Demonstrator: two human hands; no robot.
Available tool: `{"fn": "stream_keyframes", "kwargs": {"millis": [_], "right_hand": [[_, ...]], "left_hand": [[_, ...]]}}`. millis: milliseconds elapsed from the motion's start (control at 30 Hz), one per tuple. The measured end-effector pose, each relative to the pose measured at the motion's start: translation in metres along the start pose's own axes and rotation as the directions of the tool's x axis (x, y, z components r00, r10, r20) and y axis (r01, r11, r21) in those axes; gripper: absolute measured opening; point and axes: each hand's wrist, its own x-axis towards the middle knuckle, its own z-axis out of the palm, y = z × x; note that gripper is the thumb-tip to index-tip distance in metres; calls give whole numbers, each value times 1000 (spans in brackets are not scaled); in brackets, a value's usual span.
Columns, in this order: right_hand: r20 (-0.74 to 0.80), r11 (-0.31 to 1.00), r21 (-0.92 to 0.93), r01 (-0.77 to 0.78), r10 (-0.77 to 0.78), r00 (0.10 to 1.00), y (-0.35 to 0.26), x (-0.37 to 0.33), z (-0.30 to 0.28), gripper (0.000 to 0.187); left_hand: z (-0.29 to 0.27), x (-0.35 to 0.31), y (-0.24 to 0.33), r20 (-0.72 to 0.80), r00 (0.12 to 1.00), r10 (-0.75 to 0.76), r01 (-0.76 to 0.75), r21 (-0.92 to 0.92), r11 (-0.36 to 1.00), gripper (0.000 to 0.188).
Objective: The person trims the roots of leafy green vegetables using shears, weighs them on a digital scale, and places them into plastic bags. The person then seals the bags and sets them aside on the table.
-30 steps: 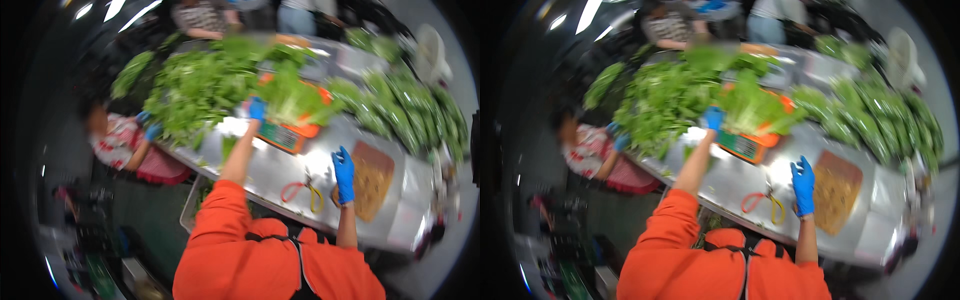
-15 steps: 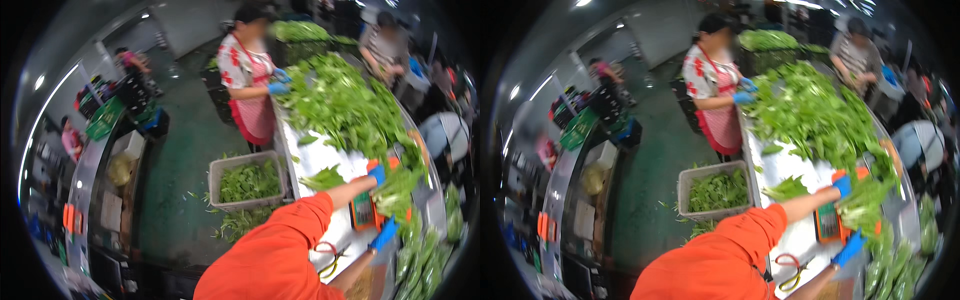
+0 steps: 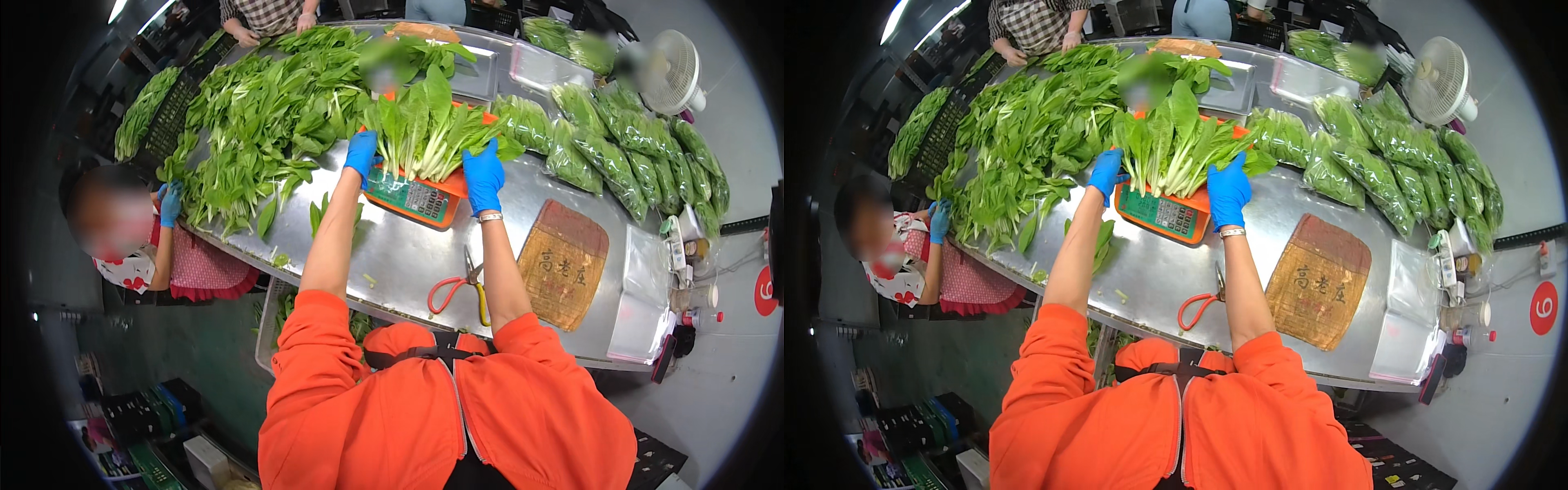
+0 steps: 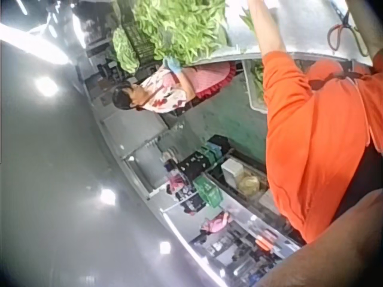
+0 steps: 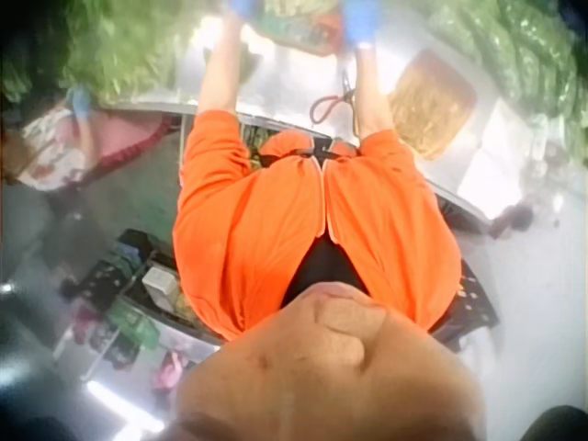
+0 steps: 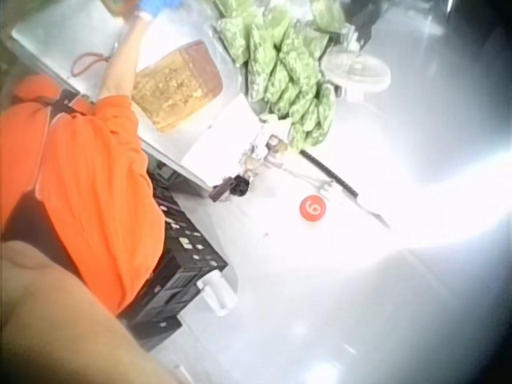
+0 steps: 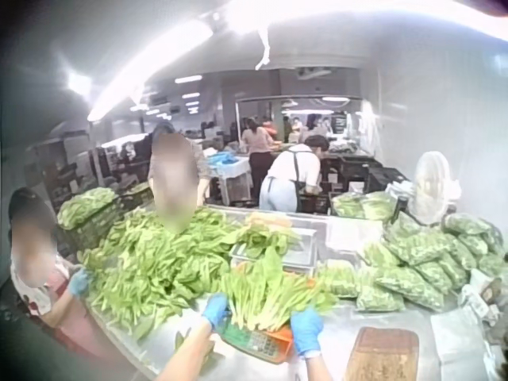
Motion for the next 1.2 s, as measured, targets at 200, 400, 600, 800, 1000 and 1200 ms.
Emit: {"fn": "stream_keyframes", "kwargs": {"millis": [200, 400, 600, 800, 1000, 1200], "right_hand": [[-17, 996, 63, 55, -54, 998, 6, -4, -4, 69], [168, 994, 15, 104, -105, 980, -8, -5, -17, 79], [163, 989, 68, 134, -144, 976, -46, -44, 2, 114], [178, 966, -205, 157, -121, 977, -68, -63, 21, 126], [179, 958, -227, 173, -133, 975, -68, -67, 24, 121], [101, 981, -157, 111, -96, 990, -66, -61, 28, 108]], "left_hand": [[0, -11, 9, 144, 989, 36, -66, 210, 975, 31], [9, -13, 7, 108, 980, 169, -183, 142, 973, 27], [9, -8, 0, 116, 984, 133, -143, 79, 987, 31], [-3, -3, -9, 242, 966, 94, -56, -158, 986, 28], [0, 0, -13, 202, 975, 91, -68, -119, 991, 23], [-16, -17, -1, 205, 969, 135, -94, -196, 976, 24]]}}
